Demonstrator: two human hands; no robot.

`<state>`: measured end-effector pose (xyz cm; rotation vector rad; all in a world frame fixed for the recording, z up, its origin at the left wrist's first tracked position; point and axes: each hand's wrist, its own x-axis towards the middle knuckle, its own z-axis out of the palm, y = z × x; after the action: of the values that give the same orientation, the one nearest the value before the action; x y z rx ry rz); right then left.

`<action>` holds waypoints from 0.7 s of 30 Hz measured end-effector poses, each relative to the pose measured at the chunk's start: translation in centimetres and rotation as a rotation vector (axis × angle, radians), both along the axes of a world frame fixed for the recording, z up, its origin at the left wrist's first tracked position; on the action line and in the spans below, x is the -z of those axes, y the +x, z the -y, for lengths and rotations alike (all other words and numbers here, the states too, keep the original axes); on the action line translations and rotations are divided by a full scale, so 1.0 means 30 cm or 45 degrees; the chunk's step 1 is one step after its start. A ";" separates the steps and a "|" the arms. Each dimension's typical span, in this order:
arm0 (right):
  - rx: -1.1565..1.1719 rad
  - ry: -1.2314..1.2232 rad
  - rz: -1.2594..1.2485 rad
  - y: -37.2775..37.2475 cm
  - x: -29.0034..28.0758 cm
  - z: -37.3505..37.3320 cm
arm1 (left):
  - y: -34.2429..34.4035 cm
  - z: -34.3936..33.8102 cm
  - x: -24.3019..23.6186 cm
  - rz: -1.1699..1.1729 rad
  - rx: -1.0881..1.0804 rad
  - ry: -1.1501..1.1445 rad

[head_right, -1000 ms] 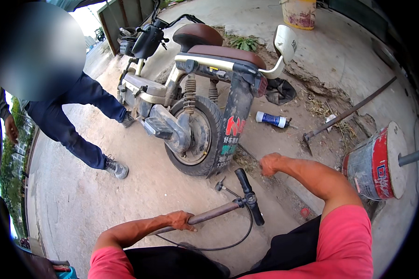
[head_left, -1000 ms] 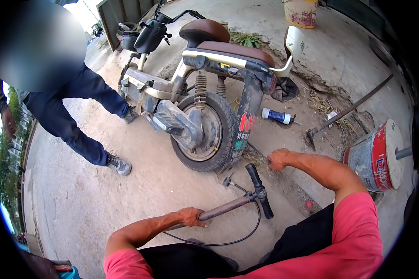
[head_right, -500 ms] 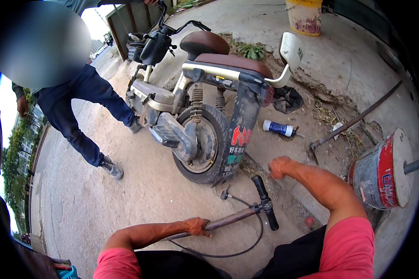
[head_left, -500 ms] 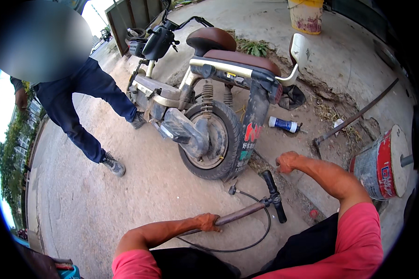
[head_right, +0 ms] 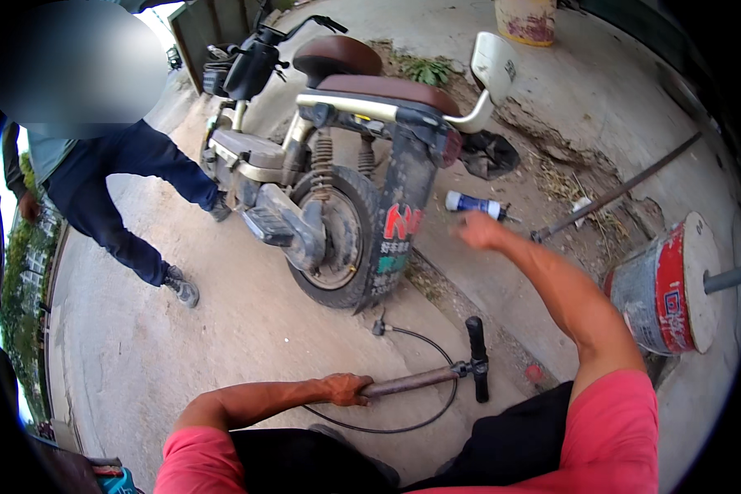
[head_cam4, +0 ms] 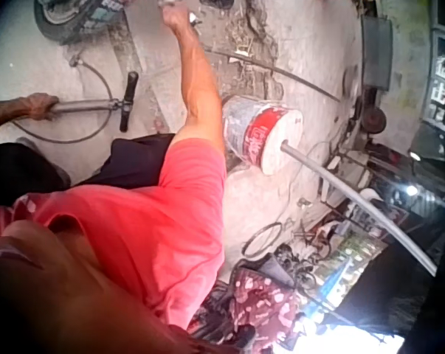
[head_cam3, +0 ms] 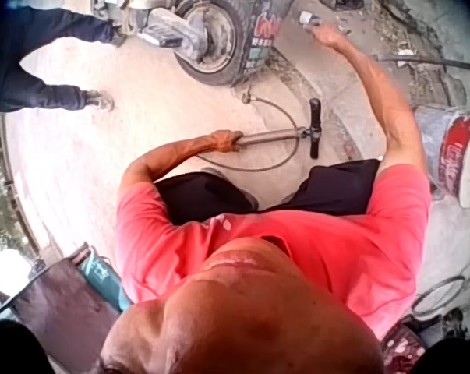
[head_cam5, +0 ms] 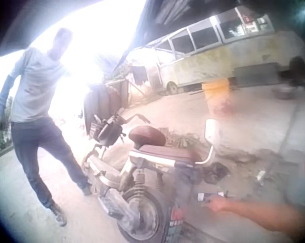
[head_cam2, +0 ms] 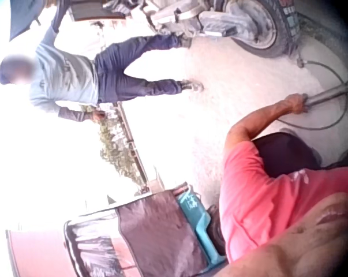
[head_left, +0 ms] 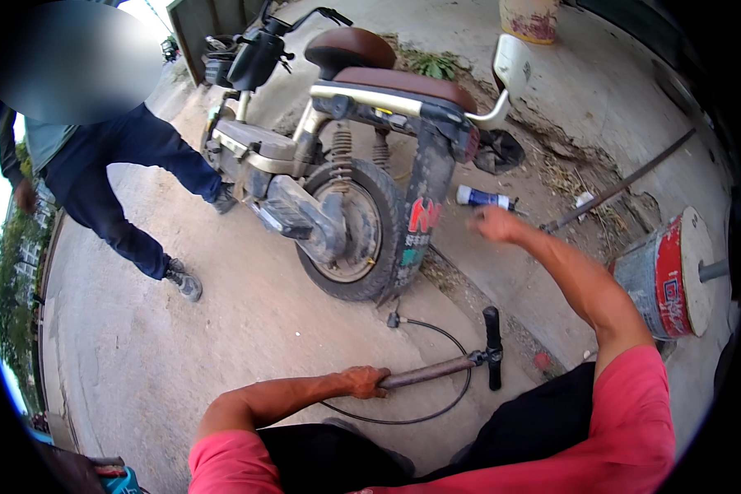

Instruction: The person inflates a scooter tire using a manual pump, then removes the pump and moves to assemble a wheel by inserting spokes into a hub and attaching a rim.

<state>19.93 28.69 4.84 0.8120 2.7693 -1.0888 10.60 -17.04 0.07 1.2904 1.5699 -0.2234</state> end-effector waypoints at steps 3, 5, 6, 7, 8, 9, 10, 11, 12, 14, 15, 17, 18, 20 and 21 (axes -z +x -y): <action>0.433 -0.172 -0.232 -0.070 -0.083 -0.066 | 0.026 0.017 0.008 -0.004 0.014 0.076; 0.555 -0.320 -0.434 -0.096 -0.138 -0.095 | 0.044 0.023 0.005 0.001 0.019 0.119; 0.613 -0.394 -0.534 -0.097 -0.157 -0.108 | 0.059 0.016 -0.009 0.007 0.028 0.120; 0.658 -0.529 -0.556 -0.095 -0.172 -0.116 | 0.077 -0.001 -0.019 0.014 0.036 0.121; 0.698 -0.658 -0.579 -0.098 -0.189 -0.129 | 0.093 -0.022 -0.032 0.019 0.040 0.129; 0.731 -0.787 -0.598 -0.103 -0.216 -0.119 | 0.103 -0.030 -0.037 0.012 0.037 0.144; 0.786 -0.819 -0.635 -0.113 -0.241 -0.104 | 0.113 -0.037 -0.040 0.006 0.030 0.160; 0.831 -0.864 -0.706 -0.117 -0.254 -0.115 | 0.115 -0.048 -0.039 -0.008 0.032 0.182; 0.871 -0.910 -0.775 -0.124 -0.266 -0.131 | 0.121 -0.056 -0.031 0.006 0.053 0.190; 0.889 -0.984 -0.870 -0.150 -0.312 -0.123 | 0.113 -0.033 0.028 0.046 0.071 0.215; 0.935 -0.942 -0.929 -0.152 -0.338 -0.154 | 0.104 -0.046 0.039 0.063 0.097 0.211; 1.039 -0.994 -1.034 -0.145 -0.382 -0.221 | 0.083 -0.081 -0.005 0.067 0.134 0.279; 1.010 -0.977 -1.116 -0.144 -0.403 -0.230 | 0.070 -0.092 -0.029 0.046 0.133 0.317; 1.001 -0.966 -1.283 -0.184 -0.448 -0.229 | 0.043 -0.125 -0.077 0.020 0.148 0.393; 1.037 -0.956 -1.331 -0.209 -0.459 -0.214 | 0.034 -0.139 -0.112 0.034 0.114 0.403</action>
<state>13.68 35.11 18.63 1.5654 2.0235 -3.1577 11.62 -12.88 3.44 1.6038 1.5688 -0.0119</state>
